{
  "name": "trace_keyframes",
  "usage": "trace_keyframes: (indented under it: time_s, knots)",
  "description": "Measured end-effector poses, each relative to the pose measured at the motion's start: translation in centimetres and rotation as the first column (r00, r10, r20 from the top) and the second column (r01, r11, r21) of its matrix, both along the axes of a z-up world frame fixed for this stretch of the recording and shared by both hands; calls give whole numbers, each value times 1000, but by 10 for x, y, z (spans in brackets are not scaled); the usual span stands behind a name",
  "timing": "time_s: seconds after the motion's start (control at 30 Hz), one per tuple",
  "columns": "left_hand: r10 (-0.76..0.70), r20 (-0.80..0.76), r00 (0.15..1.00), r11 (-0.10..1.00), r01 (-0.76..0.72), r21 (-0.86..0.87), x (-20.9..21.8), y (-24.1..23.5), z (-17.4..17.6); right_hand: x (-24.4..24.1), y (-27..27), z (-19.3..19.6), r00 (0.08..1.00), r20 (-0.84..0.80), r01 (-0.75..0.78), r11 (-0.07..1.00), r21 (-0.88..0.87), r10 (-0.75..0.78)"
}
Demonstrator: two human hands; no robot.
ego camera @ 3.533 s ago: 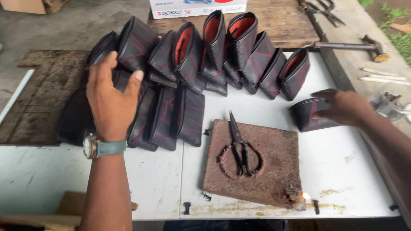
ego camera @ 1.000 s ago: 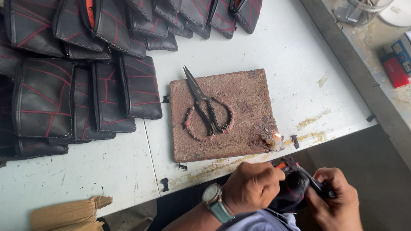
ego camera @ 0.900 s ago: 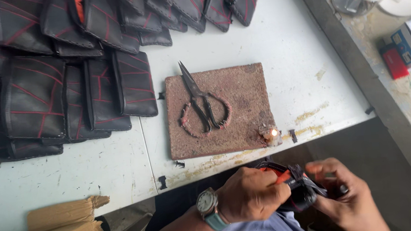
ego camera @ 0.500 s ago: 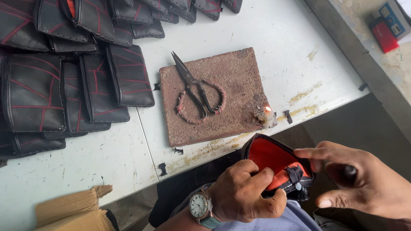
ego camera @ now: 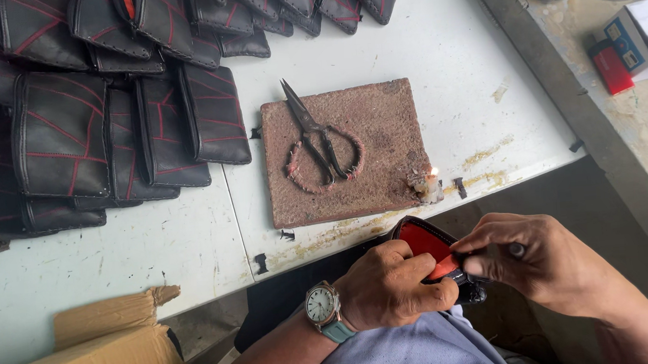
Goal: The person uses a lit candle to apply heat to the edges and seams of small black leather pouches with red stitching. They handle each pouch individually, rotating it to treat different sides, then place it on a pile of finished pouches on the table.
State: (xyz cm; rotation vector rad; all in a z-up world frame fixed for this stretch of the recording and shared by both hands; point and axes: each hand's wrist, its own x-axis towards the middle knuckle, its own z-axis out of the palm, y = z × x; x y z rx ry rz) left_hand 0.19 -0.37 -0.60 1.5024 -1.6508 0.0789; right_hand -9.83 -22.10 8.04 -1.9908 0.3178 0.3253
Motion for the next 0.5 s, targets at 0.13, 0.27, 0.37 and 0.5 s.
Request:
trace_keyframes:
  time_s: [0.13,0.27,0.37,0.5]
  knots:
    - [35,-68,997,999,-35,1,2,-8,-3,-3,0,-13,988,137,86,983,-164,-64]
    - [76,-132,988,997,-79,-17,15,-20,-7,-16,-11,-33,960,119,264,961,-77,-255]
    - [70,-265,962,997,-78,-21,22,-29,-12,-26,-20,-56,964,-18,261,961,-95,-263]
    - [105,-399,911,993,-118,-8,30,-43,-19,-28,-23,-86,881,227,414,908,58,-416]
